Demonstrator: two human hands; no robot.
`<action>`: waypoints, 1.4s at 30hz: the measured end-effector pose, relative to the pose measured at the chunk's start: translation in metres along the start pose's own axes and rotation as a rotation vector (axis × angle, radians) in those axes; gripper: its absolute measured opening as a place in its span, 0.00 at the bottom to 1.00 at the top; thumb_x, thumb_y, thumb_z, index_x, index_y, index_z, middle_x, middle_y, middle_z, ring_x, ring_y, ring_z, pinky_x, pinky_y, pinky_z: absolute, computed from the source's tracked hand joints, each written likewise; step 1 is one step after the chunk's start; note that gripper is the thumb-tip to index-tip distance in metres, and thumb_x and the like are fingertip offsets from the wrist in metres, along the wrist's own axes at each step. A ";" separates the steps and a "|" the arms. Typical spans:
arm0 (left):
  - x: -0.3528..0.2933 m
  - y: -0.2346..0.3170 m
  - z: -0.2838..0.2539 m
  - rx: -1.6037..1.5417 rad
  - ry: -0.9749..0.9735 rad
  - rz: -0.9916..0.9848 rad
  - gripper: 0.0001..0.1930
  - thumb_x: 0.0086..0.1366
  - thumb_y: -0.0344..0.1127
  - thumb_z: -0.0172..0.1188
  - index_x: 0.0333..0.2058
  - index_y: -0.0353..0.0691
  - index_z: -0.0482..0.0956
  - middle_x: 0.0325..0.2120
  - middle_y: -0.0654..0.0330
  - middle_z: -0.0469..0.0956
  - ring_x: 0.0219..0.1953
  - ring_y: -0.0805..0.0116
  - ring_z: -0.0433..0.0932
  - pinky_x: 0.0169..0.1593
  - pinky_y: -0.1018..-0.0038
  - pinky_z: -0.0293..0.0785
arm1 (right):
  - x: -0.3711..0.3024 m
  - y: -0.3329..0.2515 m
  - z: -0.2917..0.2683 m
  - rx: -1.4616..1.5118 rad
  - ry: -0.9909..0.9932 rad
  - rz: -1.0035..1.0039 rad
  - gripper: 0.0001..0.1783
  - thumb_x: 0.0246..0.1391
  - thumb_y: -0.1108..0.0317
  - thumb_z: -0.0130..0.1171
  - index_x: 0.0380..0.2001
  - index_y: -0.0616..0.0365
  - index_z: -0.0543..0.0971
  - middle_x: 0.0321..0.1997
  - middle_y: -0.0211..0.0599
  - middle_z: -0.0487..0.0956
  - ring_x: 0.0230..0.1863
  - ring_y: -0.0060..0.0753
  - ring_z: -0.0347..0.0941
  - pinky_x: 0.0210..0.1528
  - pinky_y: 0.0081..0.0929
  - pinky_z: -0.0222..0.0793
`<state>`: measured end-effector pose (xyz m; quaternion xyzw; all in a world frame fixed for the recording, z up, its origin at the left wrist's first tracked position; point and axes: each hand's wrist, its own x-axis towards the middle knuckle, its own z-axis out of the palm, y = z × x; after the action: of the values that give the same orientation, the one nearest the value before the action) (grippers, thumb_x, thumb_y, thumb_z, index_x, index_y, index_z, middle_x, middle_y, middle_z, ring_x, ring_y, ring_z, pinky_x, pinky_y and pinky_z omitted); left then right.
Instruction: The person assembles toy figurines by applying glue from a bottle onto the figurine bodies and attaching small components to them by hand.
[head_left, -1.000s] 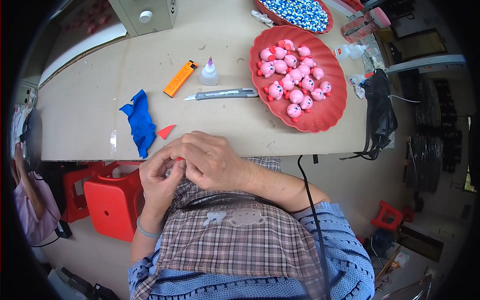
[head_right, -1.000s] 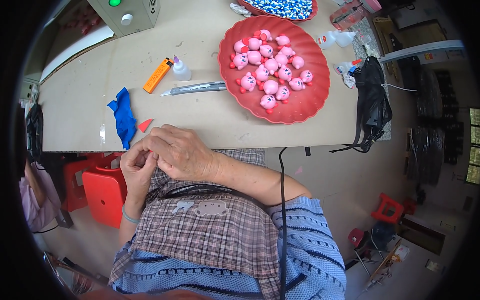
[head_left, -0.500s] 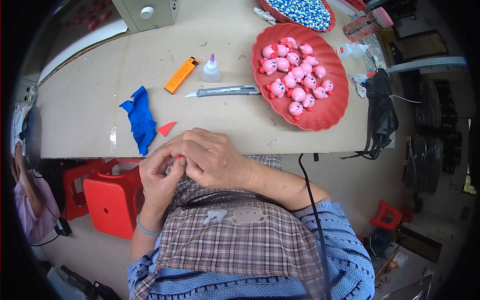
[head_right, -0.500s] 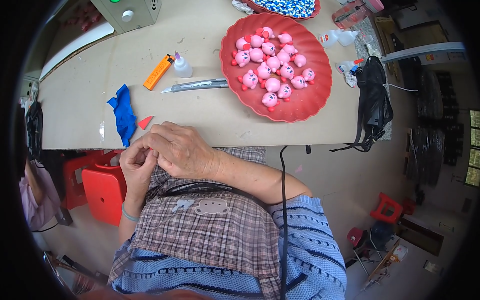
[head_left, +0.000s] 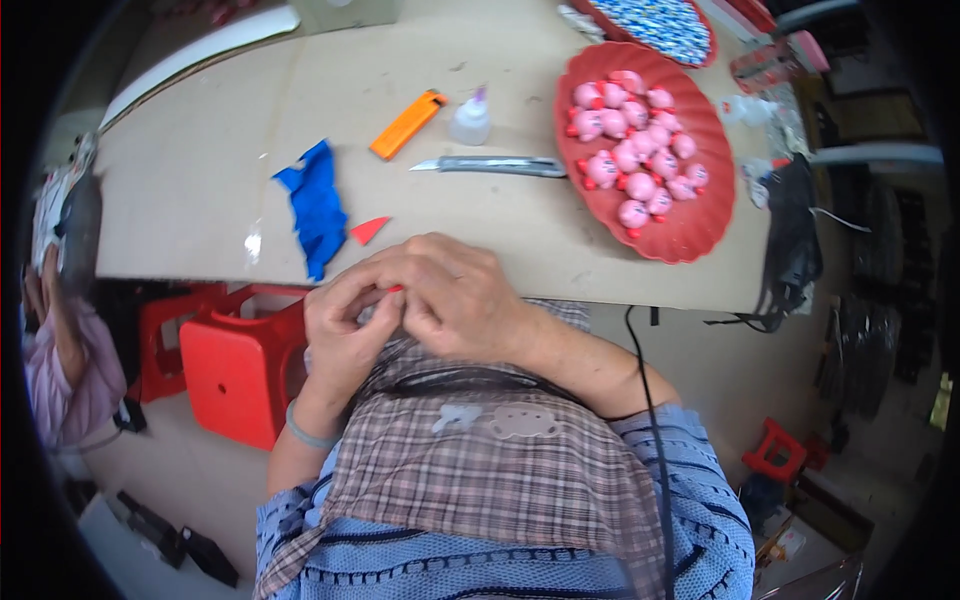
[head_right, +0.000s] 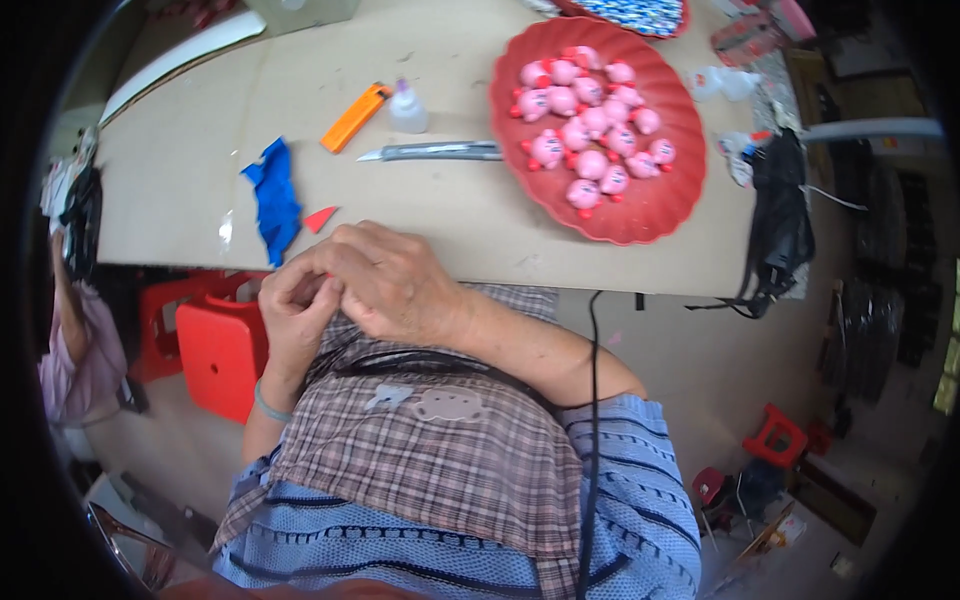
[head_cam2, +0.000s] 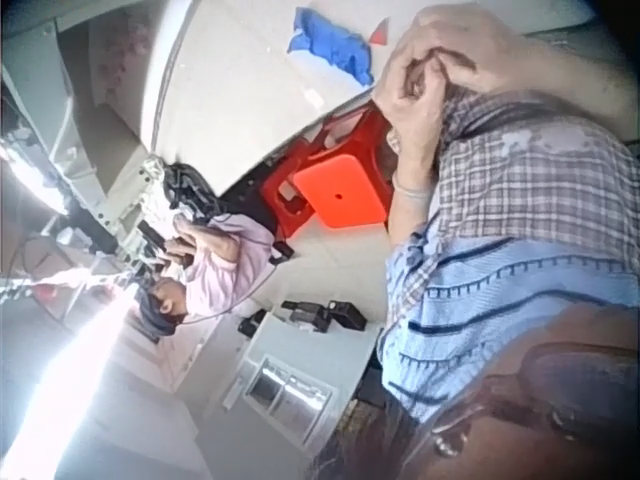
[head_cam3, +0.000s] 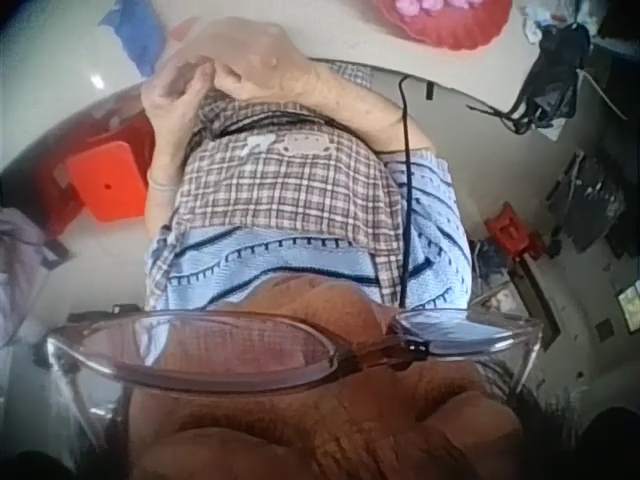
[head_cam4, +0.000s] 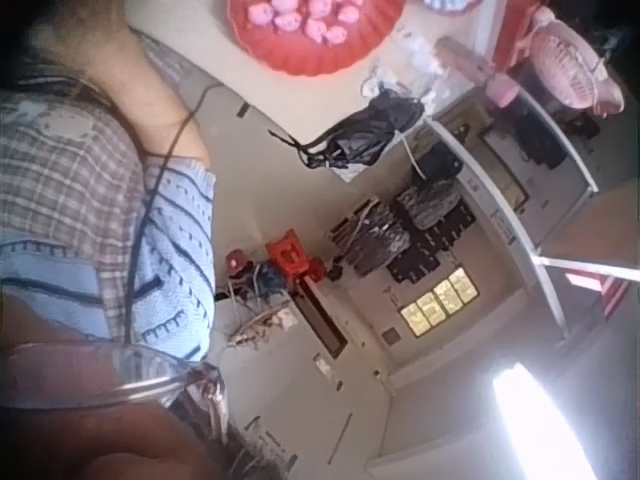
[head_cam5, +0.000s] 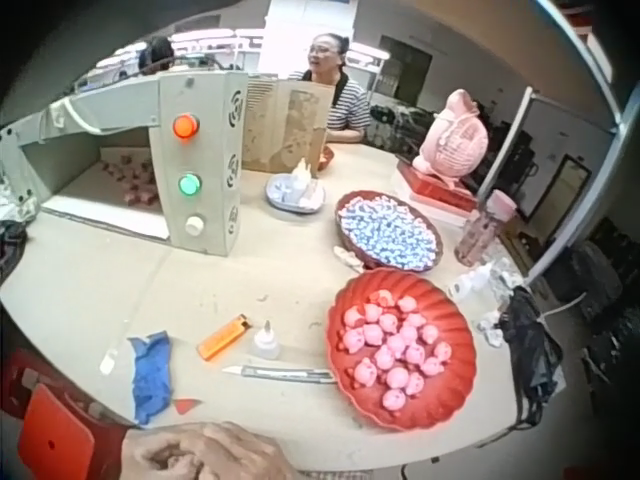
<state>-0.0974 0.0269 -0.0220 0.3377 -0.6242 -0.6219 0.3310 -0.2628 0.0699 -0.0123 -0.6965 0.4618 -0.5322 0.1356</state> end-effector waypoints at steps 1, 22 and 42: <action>0.001 0.002 0.001 0.050 -0.011 0.001 0.14 0.57 0.18 0.59 0.43 0.25 0.79 0.41 0.53 0.81 0.42 0.73 0.80 0.47 0.76 0.79 | 0.000 0.000 -0.002 -0.022 0.003 0.000 0.21 0.35 0.83 0.58 0.38 0.58 0.75 0.32 0.38 0.77 0.30 0.41 0.76 0.31 0.33 0.74; 0.010 -0.005 0.002 0.039 -0.028 0.148 0.13 0.57 0.22 0.61 0.43 0.29 0.81 0.42 0.52 0.83 0.38 0.69 0.84 0.41 0.75 0.83 | 0.000 -0.003 0.000 -0.021 -0.044 0.135 0.26 0.35 0.86 0.55 0.44 0.60 0.73 0.28 0.38 0.75 0.27 0.39 0.75 0.29 0.33 0.72; 0.011 -0.005 0.003 0.025 -0.030 0.142 0.14 0.57 0.22 0.62 0.44 0.30 0.81 0.43 0.52 0.82 0.37 0.68 0.84 0.40 0.76 0.83 | 0.002 -0.002 -0.001 -0.021 -0.046 0.110 0.26 0.35 0.86 0.54 0.43 0.60 0.74 0.28 0.38 0.76 0.27 0.37 0.75 0.28 0.32 0.72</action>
<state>-0.1055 0.0196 -0.0272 0.2872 -0.6591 -0.5940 0.3609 -0.2629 0.0698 -0.0095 -0.6836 0.5015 -0.5029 0.1681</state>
